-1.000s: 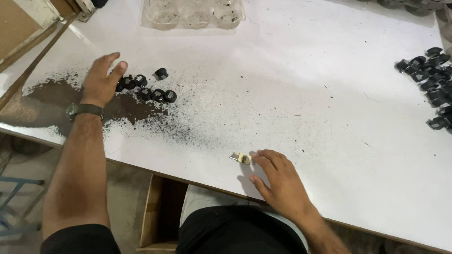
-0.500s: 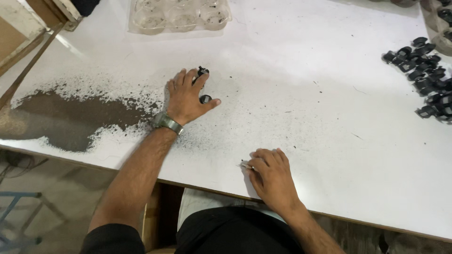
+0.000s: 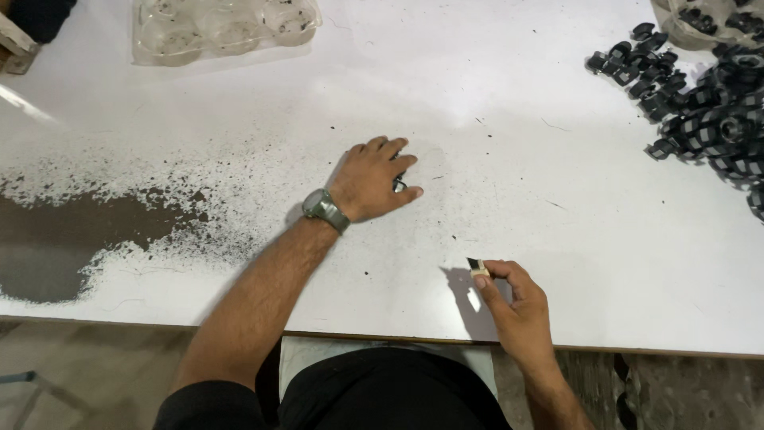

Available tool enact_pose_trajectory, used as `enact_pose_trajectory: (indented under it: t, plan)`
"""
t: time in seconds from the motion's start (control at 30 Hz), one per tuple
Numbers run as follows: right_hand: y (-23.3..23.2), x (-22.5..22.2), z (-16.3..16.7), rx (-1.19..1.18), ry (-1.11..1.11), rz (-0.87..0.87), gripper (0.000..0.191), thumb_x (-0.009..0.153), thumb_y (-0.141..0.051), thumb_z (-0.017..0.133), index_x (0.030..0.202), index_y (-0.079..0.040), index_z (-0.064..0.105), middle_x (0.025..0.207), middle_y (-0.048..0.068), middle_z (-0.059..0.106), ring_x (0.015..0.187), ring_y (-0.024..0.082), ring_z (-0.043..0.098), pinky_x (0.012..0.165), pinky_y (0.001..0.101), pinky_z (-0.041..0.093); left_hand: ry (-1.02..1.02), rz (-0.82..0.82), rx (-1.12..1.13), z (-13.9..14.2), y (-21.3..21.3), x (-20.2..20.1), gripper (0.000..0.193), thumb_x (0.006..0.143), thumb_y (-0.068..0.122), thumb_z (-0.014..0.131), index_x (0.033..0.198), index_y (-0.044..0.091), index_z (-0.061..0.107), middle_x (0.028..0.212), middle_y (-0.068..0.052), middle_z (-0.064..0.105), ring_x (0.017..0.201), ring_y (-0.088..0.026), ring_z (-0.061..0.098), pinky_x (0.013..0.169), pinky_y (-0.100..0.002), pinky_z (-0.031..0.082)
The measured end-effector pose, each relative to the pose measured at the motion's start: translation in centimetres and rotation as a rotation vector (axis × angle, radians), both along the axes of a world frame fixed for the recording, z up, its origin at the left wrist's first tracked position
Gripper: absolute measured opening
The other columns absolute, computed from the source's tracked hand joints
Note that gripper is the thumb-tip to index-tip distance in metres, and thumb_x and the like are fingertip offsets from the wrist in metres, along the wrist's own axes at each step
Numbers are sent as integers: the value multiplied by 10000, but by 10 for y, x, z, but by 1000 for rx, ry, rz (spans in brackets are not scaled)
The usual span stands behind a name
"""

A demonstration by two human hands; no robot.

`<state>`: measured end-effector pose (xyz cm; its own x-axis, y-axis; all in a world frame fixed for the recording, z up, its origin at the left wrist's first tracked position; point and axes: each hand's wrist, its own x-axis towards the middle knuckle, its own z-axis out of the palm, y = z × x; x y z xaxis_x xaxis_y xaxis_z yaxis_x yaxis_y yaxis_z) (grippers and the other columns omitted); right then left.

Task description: The person uses a small sanding block to deburr and smooth the edges of black metal parts on a white table. They handle each part individually, rotating it to sand different sides, then place finished pieces aside. The person also clears debris from the table surface during the process.

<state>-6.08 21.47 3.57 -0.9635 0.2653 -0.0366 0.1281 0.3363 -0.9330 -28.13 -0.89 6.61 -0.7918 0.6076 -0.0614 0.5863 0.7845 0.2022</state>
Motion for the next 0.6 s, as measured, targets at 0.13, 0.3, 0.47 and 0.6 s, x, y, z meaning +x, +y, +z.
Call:
enact_pose_trajectory:
  t: [0.13, 0.3, 0.47, 0.6]
  plan:
    - [-2, 5, 1, 19, 57, -3, 346, 908, -165, 710, 1215, -44, 605, 969, 56, 664, 965, 126, 640, 829, 351, 541, 15, -132, 2, 1, 20, 29, 696, 929, 623, 537, 1486, 205, 522, 1641, -117, 297, 1482, -365, 271, 1164, -600, 272]
    - [-14, 5, 1, 571, 244, 137, 192, 899, -151, 737, 1029, -71, 621, 843, 45, 688, 825, 174, 679, 1198, 543, 378, 402, -121, 398, 9, -13, 43, 575, 1020, 514, 564, 1427, 111, 618, 1536, -221, 481, 1353, -376, 480, 1052, -579, 400]
    - [-17, 3, -2, 654, 392, 155, 178, 876, -121, 728, 1004, -72, 615, 910, 74, 670, 902, 257, 654, 1138, 586, 366, 26, 426, 573, -1, -54, 96, 224, 1033, 298, 624, 1077, 106, 731, 956, -22, 738, 708, -160, 687, 632, -331, 592]
    - [-17, 4, -2, 615, 371, 163, 152, 901, -120, 719, 1001, -71, 616, 883, 66, 661, 871, 241, 640, 1143, 560, 394, 101, 197, 371, -11, -38, 130, 339, 902, 221, 707, 1207, 76, 686, 938, -75, 704, 717, -194, 658, 605, -363, 543]
